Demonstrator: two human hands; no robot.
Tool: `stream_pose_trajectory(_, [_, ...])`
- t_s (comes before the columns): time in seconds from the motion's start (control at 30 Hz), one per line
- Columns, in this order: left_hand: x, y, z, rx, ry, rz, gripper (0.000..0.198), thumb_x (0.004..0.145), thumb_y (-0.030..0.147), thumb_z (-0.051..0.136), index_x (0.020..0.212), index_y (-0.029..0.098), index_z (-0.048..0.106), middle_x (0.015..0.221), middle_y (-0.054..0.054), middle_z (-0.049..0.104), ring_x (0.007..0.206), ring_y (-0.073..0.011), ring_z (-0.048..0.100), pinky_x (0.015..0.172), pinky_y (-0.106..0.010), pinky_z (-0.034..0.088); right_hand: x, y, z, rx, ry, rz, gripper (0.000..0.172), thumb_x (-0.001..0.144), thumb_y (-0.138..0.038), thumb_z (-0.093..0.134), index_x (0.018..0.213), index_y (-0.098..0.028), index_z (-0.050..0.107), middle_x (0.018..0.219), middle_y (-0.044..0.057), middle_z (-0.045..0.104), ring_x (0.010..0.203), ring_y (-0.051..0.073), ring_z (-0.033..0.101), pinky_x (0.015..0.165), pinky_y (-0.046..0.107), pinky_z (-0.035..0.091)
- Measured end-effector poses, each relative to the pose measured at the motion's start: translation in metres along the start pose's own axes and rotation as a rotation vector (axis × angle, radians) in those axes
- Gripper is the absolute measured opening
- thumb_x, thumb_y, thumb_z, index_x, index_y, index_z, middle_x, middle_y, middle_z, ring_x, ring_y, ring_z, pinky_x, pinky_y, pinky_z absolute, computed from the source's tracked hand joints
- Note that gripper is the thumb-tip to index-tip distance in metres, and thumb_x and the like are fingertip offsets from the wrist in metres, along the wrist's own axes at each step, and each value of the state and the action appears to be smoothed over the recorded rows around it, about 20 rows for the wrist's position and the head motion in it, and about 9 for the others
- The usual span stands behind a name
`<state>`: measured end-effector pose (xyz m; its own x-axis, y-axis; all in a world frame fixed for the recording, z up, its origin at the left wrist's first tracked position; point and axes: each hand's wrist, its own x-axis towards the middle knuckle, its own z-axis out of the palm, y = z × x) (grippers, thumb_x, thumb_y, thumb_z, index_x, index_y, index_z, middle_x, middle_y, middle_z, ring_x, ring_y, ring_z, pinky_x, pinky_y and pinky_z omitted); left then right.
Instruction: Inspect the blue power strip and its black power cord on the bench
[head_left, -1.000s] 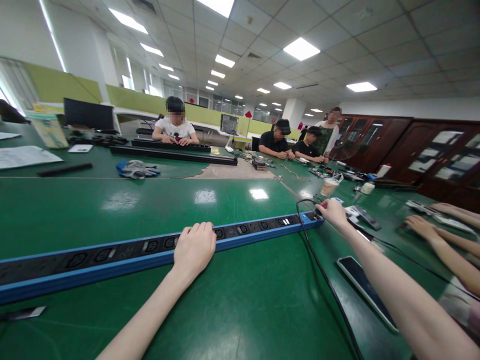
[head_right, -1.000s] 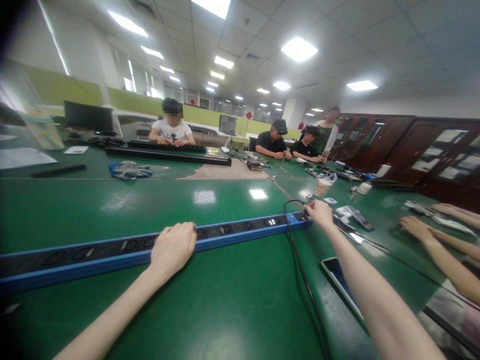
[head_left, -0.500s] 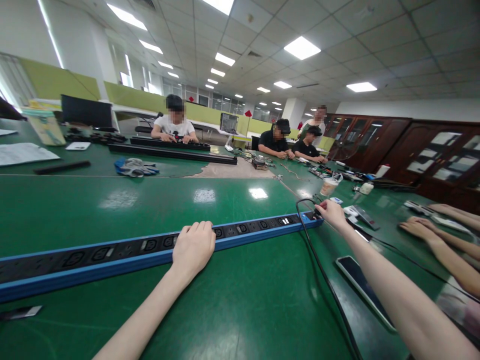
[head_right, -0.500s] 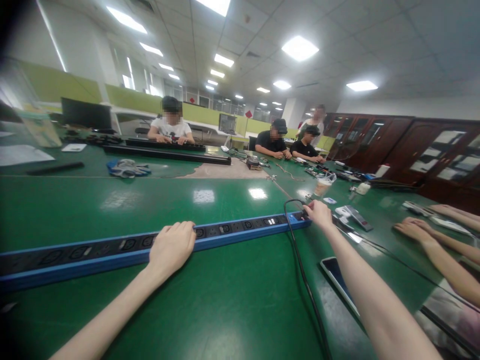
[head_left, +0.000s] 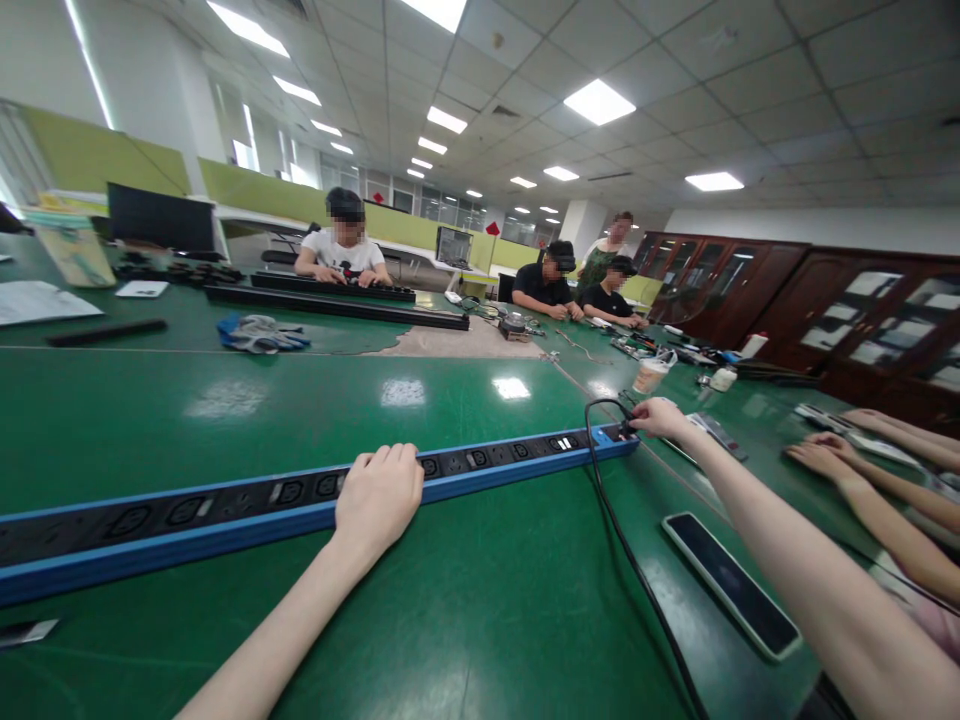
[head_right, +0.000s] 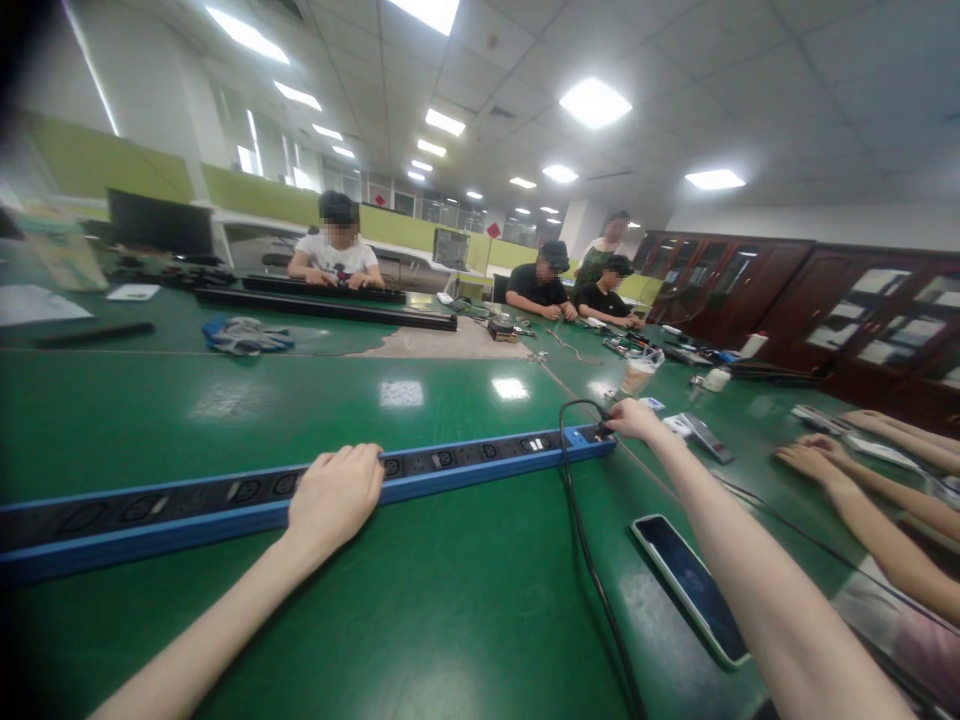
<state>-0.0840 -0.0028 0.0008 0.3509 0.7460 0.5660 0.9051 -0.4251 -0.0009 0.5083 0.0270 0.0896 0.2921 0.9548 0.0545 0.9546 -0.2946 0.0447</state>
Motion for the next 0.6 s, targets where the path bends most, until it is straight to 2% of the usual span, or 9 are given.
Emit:
stream_pose_trajectory(0.1, [0.000,0.000,0.001,0.000,0.000,0.006,0.035,0.103,0.026,0.034,0.107,0.017,0.068,0.094,-0.012,0.070,0.093,-0.0277,0.063,0.088,-0.040,0.039,0.001,-0.009,-0.002,-0.097,0.054,0.045,0.022,0.077,-0.032,0.073,0.095,-0.019,0.078,0.082,0.007,0.075,0.081,0.024,0.072,0.070,0.028,0.049])
stream_pose_trajectory(0.2, [-0.001,0.000,0.001,0.007,-0.004,0.012,0.035,0.103,0.026,0.034,0.108,0.017,0.068,0.094,-0.012,0.070,0.094,-0.0278,0.063,0.088,-0.040,0.039,0.005,-0.021,-0.008,-0.138,-0.018,0.104,0.015,0.075,-0.032,0.074,0.084,-0.020,0.077,0.077,0.009,0.073,0.082,0.026,0.072,0.070,0.030,0.051])
stream_pose_trajectory(0.27, [0.000,0.000,0.001,0.010,-0.007,0.014,0.035,0.103,0.026,0.034,0.108,0.017,0.067,0.094,-0.012,0.070,0.094,-0.0278,0.063,0.088,-0.040,0.038,0.007,-0.029,-0.012,-0.162,-0.031,0.134,0.015,0.072,-0.031,0.078,0.082,-0.020,0.076,0.084,0.012,0.074,0.086,0.028,0.072,0.073,0.032,0.053])
stream_pose_trajectory(0.43, [0.001,-0.001,0.002,-0.003,-0.008,0.015,0.034,0.103,0.025,0.034,0.108,0.017,0.067,0.094,-0.012,0.070,0.094,-0.0283,0.062,0.087,-0.041,0.038,0.011,-0.044,-0.022,-0.201,-0.004,0.162,0.030,0.066,-0.031,0.085,0.092,-0.021,0.076,0.107,0.017,0.073,0.099,0.033,0.071,0.081,0.039,0.055])
stream_pose_trajectory(0.5, [0.001,-0.001,0.002,-0.009,-0.010,0.013,0.034,0.102,0.025,0.035,0.107,0.017,0.067,0.094,-0.012,0.070,0.094,-0.0283,0.062,0.087,-0.041,0.038,0.011,-0.043,-0.024,-0.201,-0.034,0.170,0.029,0.067,-0.032,0.084,0.091,-0.021,0.075,0.103,0.015,0.073,0.096,0.031,0.071,0.080,0.038,0.055])
stream_pose_trajectory(0.6, [0.001,-0.001,0.002,-0.012,-0.018,0.015,0.033,0.102,0.026,0.036,0.106,0.017,0.067,0.094,-0.012,0.071,0.094,-0.0280,0.062,0.087,-0.040,0.038,0.009,-0.037,-0.025,-0.182,-0.101,0.152,0.017,0.070,-0.032,0.080,0.082,-0.021,0.074,0.086,0.010,0.074,0.084,0.027,0.072,0.075,0.035,0.055])
